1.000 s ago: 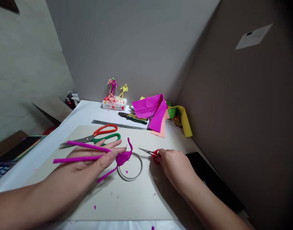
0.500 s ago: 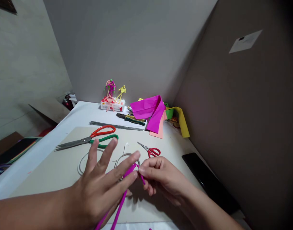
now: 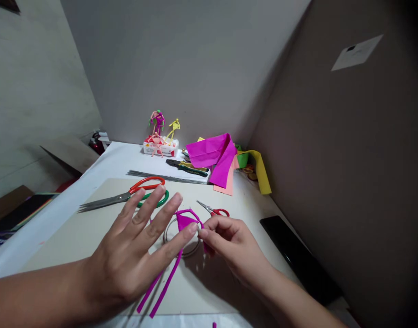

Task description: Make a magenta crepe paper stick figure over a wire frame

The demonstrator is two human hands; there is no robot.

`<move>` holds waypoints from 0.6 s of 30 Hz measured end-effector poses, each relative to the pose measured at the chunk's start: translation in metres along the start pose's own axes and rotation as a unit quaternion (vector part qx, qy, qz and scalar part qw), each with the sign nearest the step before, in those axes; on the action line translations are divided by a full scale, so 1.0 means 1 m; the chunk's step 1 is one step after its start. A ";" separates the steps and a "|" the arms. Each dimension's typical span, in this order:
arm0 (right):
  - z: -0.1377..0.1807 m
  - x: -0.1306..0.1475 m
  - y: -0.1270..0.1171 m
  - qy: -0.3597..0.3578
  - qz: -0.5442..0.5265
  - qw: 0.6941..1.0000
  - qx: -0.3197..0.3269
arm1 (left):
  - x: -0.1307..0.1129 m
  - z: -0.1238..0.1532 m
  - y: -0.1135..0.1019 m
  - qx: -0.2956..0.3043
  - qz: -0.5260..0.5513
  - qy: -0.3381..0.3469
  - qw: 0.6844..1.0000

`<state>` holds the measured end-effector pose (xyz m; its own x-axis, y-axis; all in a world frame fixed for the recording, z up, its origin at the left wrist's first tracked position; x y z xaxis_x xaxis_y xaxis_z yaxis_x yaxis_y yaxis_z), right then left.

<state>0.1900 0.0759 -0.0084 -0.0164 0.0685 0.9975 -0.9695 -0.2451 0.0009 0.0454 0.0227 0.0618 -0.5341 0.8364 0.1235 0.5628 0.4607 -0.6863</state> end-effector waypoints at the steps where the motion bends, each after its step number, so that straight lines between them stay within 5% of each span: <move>1: 0.000 0.001 0.000 -0.004 0.001 1.000 -0.003 | 0.000 -0.001 -0.001 -0.002 -0.003 0.003 1.000; 15: 0.004 0.011 -0.024 -0.088 -0.007 0.991 -0.105 | 0.014 -0.004 -0.013 0.006 0.002 -0.009 1.000; 18: 0.007 0.014 -0.023 -0.111 -0.022 0.988 -0.105 | 0.021 -0.007 -0.015 0.011 0.083 -0.082 0.993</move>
<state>0.2139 0.0759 0.0057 0.0581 -0.1442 0.9878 -0.9978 -0.0389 0.0530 0.0300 0.0359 0.0794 -0.5316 0.8398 -0.1103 0.6387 0.3119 -0.7034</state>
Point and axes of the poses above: each hand's wrist, its own z-axis away from the middle knuckle, its own y-axis out of the palm, x = y × z, the point moved 8 cm from there along -z, towards the middle knuckle, and after that the axes turned 4 degrees about z, right-handed, at the moved point
